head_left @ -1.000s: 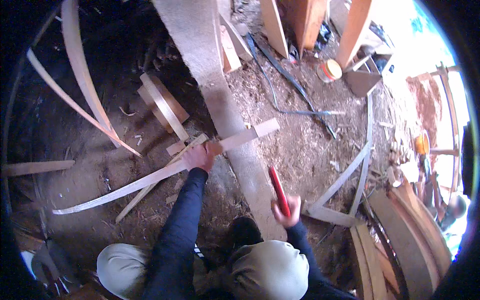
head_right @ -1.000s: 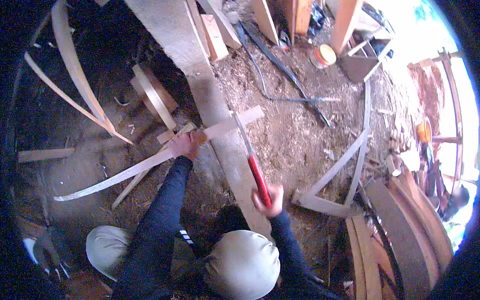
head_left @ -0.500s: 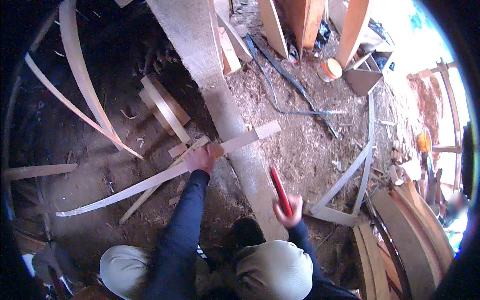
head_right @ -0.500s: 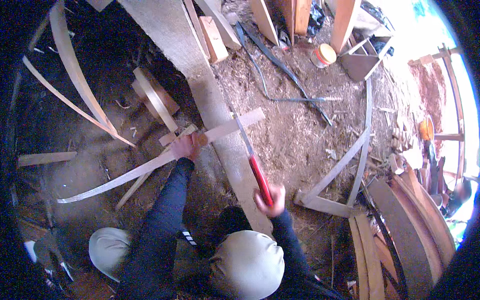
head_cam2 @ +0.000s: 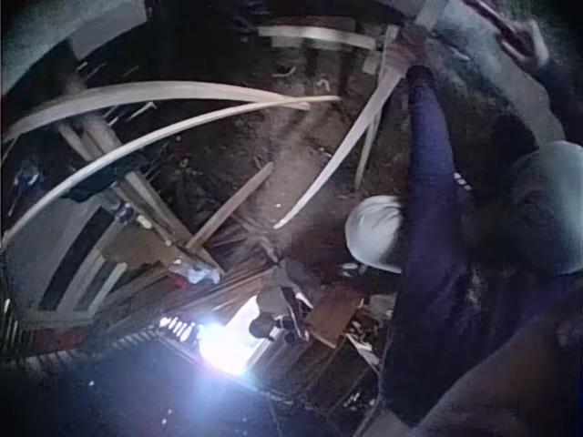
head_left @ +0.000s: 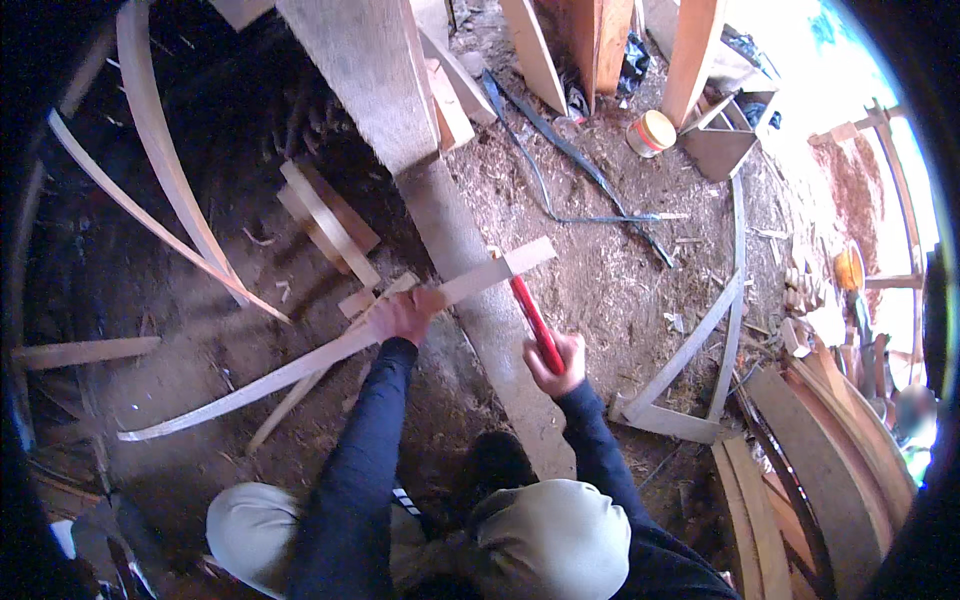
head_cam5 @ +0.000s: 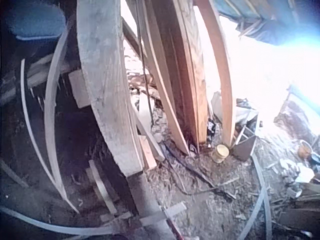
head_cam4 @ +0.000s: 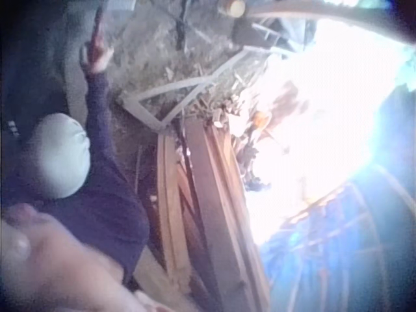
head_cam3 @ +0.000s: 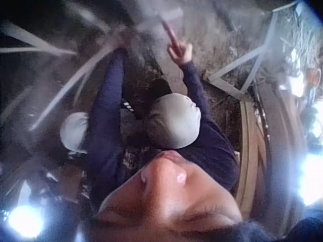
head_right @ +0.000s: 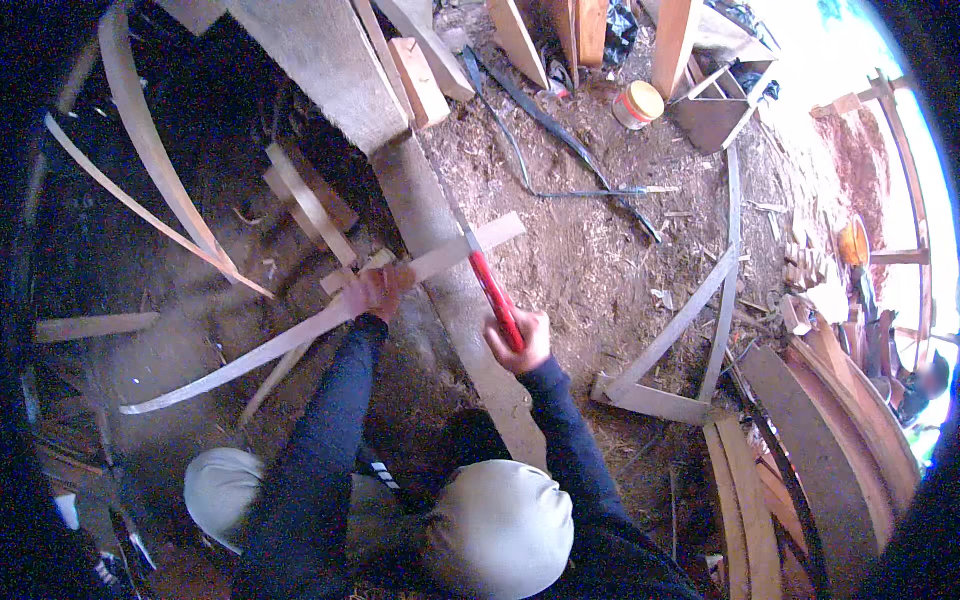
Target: The person uses a red hand saw to cut a small rectangular block of wood. They hold the wood with their left hand and saw with their right hand, then inspect the cut piece and place it on a larger wooden structure.
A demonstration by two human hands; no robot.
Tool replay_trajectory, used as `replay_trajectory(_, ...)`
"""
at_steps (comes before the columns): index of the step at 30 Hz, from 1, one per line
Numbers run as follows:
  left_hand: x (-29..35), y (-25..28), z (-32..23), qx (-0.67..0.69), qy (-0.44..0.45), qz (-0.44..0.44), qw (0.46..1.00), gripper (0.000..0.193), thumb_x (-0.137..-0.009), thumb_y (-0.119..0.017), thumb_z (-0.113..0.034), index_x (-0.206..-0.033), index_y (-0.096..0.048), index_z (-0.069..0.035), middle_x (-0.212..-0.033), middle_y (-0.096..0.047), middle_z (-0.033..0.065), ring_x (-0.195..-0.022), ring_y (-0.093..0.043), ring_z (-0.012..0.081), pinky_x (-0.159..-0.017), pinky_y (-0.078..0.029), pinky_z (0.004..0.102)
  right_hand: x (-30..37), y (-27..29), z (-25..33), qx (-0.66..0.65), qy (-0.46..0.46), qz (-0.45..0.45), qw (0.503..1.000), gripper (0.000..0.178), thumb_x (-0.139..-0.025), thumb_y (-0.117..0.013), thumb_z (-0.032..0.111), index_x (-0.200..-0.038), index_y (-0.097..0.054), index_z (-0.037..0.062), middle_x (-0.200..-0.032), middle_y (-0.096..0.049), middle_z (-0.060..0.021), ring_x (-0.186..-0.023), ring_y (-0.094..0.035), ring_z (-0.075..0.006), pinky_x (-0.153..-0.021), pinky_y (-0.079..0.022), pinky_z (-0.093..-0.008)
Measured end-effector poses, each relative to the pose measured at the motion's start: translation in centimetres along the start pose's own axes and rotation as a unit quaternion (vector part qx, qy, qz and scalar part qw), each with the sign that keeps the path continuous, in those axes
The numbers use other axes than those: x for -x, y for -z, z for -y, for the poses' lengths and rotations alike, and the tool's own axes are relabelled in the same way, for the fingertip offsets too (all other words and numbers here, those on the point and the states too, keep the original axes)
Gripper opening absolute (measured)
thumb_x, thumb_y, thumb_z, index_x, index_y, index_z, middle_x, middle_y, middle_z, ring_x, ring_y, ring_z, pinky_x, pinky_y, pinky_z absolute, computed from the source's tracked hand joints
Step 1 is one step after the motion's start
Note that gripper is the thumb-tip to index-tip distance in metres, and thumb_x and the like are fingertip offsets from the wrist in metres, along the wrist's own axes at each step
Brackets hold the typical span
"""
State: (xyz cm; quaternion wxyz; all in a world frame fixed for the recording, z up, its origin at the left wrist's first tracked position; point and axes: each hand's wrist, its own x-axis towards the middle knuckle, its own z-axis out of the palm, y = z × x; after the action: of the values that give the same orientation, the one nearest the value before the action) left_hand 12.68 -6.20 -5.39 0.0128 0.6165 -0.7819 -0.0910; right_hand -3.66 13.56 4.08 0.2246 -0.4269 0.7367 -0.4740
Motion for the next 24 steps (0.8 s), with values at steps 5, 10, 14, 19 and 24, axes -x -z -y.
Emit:
replay_trajectory(5, -0.4, 0.1, 0.5, 0.018, -0.010, 0.016, 1.000, 0.049, -0.086, -0.046, -0.049, -0.075, -0.070, -0.008, -0.082, -0.066, 0.0193, -0.078, -0.064, 0.0367, -0.073, -0.048, 0.0504, 7.1, 2.6, 0.5, -0.038, 0.014, 0.000, 0.999, 0.002, -0.068, -0.060, 0.008, -0.070, -0.060, 0.0073, -0.046, -0.043, -0.0093, -0.039, -0.052, -0.0211, -0.043, -0.040, -0.0331)
replay_trajectory(10, -1.8, -7.5, 4.8, -0.016, -0.117, -0.064, 0.991, 0.051, -0.086, -0.046, -0.048, -0.071, -0.070, -0.006, -0.077, -0.067, 0.0181, -0.074, -0.065, 0.0358, -0.068, -0.050, 0.0484, 1.8, 0.8, -1.7, 0.017, 0.067, -0.020, 0.997, 0.018, -0.072, -0.065, 0.012, -0.062, -0.051, 0.0057, -0.051, -0.043, -0.0123, -0.043, -0.045, -0.0240, -0.046, -0.035, -0.0325)
replay_trajectory(14, -1.7, -1.6, 1.4, -0.061, -0.036, -0.062, 0.996, 0.052, -0.087, -0.043, -0.049, -0.070, -0.071, -0.007, -0.070, -0.066, 0.0166, -0.066, -0.066, 0.0342, -0.063, -0.051, 0.0470, 6.2, 3.2, -0.8, -0.059, 0.020, 0.026, 0.998, 0.012, -0.069, -0.064, 0.006, -0.063, -0.054, 0.0078, -0.052, -0.048, -0.0090, -0.046, -0.051, -0.0202, -0.051, -0.042, -0.0332)
replay_trajectory(19, -0.8, -1.4, 0.5, -0.033, -0.011, -0.017, 0.999, 0.052, -0.087, -0.043, -0.047, -0.071, -0.071, -0.007, -0.070, -0.066, 0.0167, -0.069, -0.067, 0.0335, -0.062, -0.052, 0.0460, 2.2, 1.5, -1.4, -0.070, 0.008, 0.052, 0.996, 0.012, -0.071, -0.065, 0.014, -0.069, -0.057, 0.0064, -0.057, -0.052, -0.0129, -0.048, -0.052, -0.0246, -0.053, -0.046, -0.0339)
replay_trajectory(24, -2.2, -2.9, 1.2, -0.059, -0.074, -0.043, 0.995, 0.054, -0.087, -0.043, -0.048, -0.072, -0.071, -0.005, -0.069, -0.066, 0.0175, -0.065, -0.066, 0.0355, -0.060, -0.051, 0.0477, 5.3, 1.5, -4.2, -0.033, 0.055, 0.014, 0.998, 0.018, -0.070, -0.070, 0.019, -0.073, -0.059, 0.0051, -0.059, -0.053, -0.0122, -0.052, -0.054, -0.0305, -0.054, -0.046, -0.0358)
